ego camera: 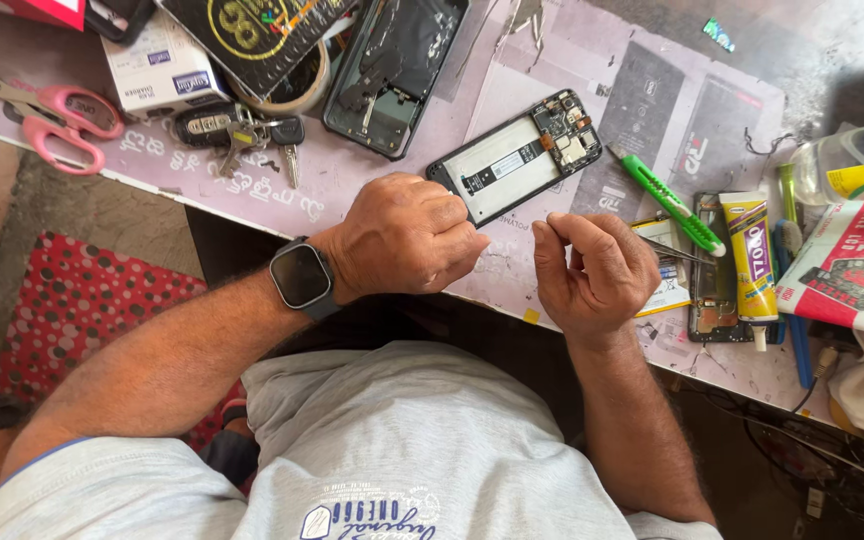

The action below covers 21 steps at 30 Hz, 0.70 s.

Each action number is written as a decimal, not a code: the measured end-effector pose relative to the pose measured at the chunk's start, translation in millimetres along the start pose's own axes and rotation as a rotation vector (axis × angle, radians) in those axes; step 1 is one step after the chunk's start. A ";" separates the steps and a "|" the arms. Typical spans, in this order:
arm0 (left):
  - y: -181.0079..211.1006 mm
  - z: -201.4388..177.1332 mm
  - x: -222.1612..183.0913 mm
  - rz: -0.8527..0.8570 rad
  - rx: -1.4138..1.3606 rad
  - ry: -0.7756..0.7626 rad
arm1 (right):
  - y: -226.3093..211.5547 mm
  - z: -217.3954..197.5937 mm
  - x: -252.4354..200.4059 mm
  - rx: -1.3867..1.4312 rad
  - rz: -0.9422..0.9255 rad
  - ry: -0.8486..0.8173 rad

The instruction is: The person works on a dismantled mobile phone, using a small green tool to manipulate internal components and applying adhesive from a tube to the device frame.

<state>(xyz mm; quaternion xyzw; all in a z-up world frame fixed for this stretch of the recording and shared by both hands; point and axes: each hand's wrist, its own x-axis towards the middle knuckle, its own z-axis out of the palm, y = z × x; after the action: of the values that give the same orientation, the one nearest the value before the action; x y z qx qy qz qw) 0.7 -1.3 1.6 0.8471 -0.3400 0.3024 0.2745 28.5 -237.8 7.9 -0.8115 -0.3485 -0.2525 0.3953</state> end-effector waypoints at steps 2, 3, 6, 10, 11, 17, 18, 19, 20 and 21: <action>-1.7 0.0 -1.4 -0.042 0.048 -0.009 | -0.8 0.3 1.6 -0.002 0.003 0.006; -3.2 -2.0 -2.3 -0.104 0.095 -0.029 | -1.4 0.3 2.2 -0.006 0.005 0.006; -11.1 -15.4 -3.3 -0.255 0.244 -0.094 | -2.0 1.3 3.9 0.009 0.014 0.011; -28.2 -54.2 -15.1 -0.263 0.446 -0.217 | -0.2 0.0 -0.3 0.017 0.036 0.000; -32.5 -59.6 -18.8 -0.241 0.500 -0.248 | 0.1 -0.1 -2.7 0.005 0.044 0.013; -62.9 -52.5 -40.5 -0.072 0.700 -0.237 | 8.9 3.5 -11.0 0.021 0.068 0.068; -66.4 -51.2 -40.4 -0.040 0.744 -0.232 | 9.2 2.5 -12.1 0.002 0.067 0.082; -67.2 -50.2 -40.9 -0.032 0.773 -0.234 | 9.8 1.6 -12.5 -0.017 0.066 0.097; -68.5 -48.5 -40.7 -0.029 0.776 -0.225 | 10.1 1.0 -12.8 -0.018 0.073 0.101; -69.7 -46.9 -40.8 -0.026 0.778 -0.215 | 10.6 1.3 -13.1 -0.020 0.080 0.104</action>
<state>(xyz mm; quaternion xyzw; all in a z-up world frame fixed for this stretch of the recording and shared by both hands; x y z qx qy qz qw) 13.2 90.0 -13.7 0.9188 -0.2163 0.3147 -0.1002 28.6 -246.3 -6.8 -0.8144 -0.2921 -0.2818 0.4148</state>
